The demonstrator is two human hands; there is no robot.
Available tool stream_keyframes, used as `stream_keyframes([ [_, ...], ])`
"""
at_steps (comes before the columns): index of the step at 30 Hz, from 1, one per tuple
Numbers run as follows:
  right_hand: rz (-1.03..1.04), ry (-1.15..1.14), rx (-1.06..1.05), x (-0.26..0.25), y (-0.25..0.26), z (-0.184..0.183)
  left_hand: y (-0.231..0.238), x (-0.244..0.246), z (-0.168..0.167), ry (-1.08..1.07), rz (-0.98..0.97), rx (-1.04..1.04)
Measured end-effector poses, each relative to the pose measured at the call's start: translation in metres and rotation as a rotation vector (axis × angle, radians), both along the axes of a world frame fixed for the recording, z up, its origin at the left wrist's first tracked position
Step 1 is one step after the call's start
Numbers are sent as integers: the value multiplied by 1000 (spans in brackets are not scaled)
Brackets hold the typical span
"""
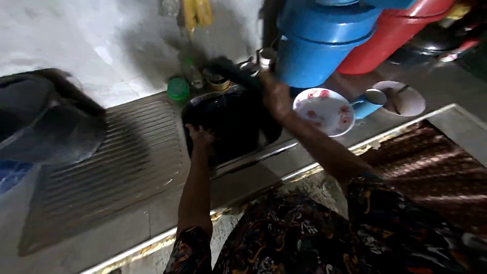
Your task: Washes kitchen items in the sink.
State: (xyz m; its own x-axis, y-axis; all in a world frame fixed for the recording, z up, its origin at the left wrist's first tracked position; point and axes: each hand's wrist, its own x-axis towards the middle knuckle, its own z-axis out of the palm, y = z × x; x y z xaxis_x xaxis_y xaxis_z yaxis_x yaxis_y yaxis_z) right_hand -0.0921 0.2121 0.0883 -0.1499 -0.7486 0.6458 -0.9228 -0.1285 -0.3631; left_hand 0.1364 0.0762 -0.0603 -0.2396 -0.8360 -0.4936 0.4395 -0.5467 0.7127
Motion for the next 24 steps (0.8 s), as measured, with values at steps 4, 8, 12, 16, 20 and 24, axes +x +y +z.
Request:
stream_keyframes([
  [4,209,-60,275,8,9,-32,18,-7,12,-236,-118,-248],
  [8,40,-86,197,3,8,-42,5,-8,1,-125,-248,-265],
  [12,194,-60,366,4,22,-24,0,-16,-9,-51,-138,-276],
  [16,144,-14,234,-3,24,-39,-6,-27,-5,-23,-210,-213],
  [20,200,-161,163,-28,37,-21,3,-43,20,91,-245,-271],
  [24,-347,-540,64,-4,89,80,-6,-47,23,117,-574,-485],
])
